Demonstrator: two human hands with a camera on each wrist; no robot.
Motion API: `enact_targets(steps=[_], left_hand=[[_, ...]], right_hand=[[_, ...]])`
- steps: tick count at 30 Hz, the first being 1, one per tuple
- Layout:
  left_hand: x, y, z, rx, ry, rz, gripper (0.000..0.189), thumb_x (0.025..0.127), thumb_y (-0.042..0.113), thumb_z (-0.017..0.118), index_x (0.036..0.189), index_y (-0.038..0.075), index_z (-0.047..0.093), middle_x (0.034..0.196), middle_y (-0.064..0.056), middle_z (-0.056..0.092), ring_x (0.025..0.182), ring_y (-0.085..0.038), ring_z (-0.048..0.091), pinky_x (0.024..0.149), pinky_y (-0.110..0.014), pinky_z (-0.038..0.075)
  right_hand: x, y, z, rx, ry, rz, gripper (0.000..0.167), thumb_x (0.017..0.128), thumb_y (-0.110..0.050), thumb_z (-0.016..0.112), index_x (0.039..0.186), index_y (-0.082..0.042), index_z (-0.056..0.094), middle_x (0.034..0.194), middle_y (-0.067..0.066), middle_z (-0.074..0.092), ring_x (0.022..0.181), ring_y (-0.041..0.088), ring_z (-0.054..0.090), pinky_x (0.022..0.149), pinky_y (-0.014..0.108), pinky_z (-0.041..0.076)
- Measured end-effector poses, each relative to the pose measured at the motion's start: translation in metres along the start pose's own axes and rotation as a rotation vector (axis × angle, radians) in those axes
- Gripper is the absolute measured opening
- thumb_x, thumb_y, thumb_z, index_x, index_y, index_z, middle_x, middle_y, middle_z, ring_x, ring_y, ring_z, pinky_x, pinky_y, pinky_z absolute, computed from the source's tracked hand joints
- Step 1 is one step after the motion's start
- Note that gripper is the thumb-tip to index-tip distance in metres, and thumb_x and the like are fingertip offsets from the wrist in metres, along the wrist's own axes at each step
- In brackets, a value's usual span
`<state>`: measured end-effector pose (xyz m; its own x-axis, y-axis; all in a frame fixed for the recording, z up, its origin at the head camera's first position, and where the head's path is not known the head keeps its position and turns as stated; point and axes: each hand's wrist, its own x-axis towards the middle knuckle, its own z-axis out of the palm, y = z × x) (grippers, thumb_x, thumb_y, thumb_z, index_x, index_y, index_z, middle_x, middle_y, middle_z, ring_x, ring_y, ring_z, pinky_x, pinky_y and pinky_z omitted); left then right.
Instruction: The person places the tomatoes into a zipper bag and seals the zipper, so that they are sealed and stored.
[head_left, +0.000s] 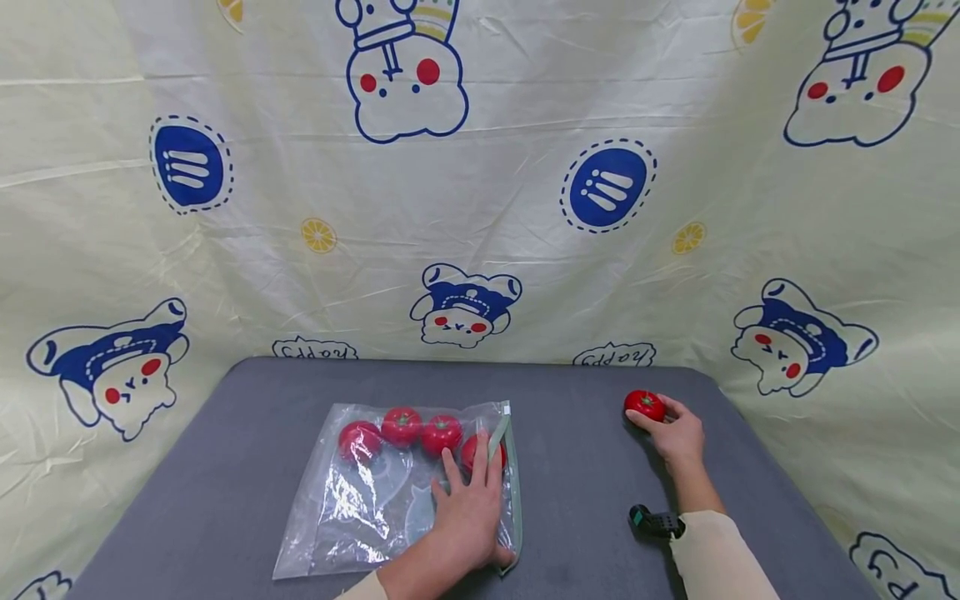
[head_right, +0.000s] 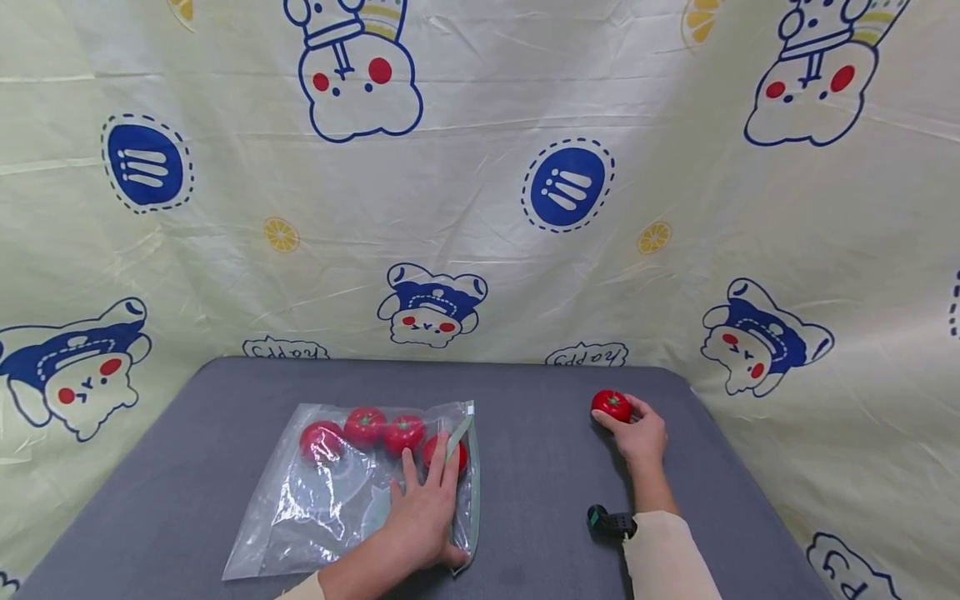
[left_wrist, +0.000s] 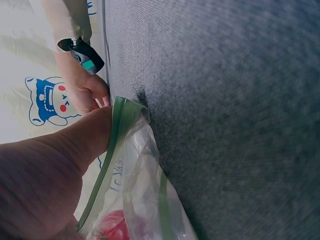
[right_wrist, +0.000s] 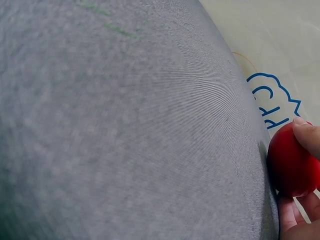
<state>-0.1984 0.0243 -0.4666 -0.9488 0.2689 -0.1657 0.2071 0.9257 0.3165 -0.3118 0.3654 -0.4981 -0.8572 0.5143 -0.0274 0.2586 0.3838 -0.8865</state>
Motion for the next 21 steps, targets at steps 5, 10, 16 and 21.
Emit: enact_targets(steps=[5,10,16,21], left_hand=[[-0.0002,0.0003,-0.0005,-0.007,-0.005,-0.003,0.130,0.056,0.047,0.098,0.161,0.019,0.026,0.174,-0.004,0.000,0.152,-0.061,0.009,0.108,-0.076,0.036],[-0.0001,0.0004,-0.0004,-0.010,-0.003,-0.007,0.130,0.055,0.047,0.098,0.161,0.019,0.026,0.174,-0.004,0.001,0.152,-0.061,0.009,0.109,-0.076,0.035],[-0.0002,0.0008,-0.0007,0.002,-0.005,-0.008,0.131,0.055,0.048,0.098,0.161,0.019,0.026,0.174,-0.004,0.000,0.152,-0.061,0.010,0.109,-0.076,0.035],[-0.0003,0.0016,-0.0017,0.003,-0.015,-0.020,0.131,0.055,0.048,0.098,0.161,0.019,0.027,0.174,-0.003,-0.001,0.152,-0.060,0.009,0.109,-0.076,0.035]], right_hand=[[0.0013,0.0010,0.0002,0.005,-0.006,0.008,0.083,0.087,-0.032,0.083,0.154,-0.004,0.043,0.157,0.025,0.043,0.142,0.044,0.039,0.117,0.057,0.039],[0.0024,0.0007,0.0004,0.006,0.000,0.001,0.084,0.086,-0.032,0.084,0.154,-0.004,0.043,0.158,0.024,0.043,0.142,0.043,0.040,0.118,0.057,0.038],[0.0008,0.0010,0.0010,-0.001,0.001,-0.002,0.083,0.087,-0.032,0.083,0.154,-0.004,0.043,0.157,0.024,0.043,0.141,0.043,0.041,0.117,0.057,0.039],[-0.0036,0.0004,0.0022,0.001,0.007,-0.010,0.082,0.088,-0.030,0.082,0.154,-0.003,0.042,0.156,0.026,0.043,0.140,0.045,0.041,0.116,0.058,0.039]])
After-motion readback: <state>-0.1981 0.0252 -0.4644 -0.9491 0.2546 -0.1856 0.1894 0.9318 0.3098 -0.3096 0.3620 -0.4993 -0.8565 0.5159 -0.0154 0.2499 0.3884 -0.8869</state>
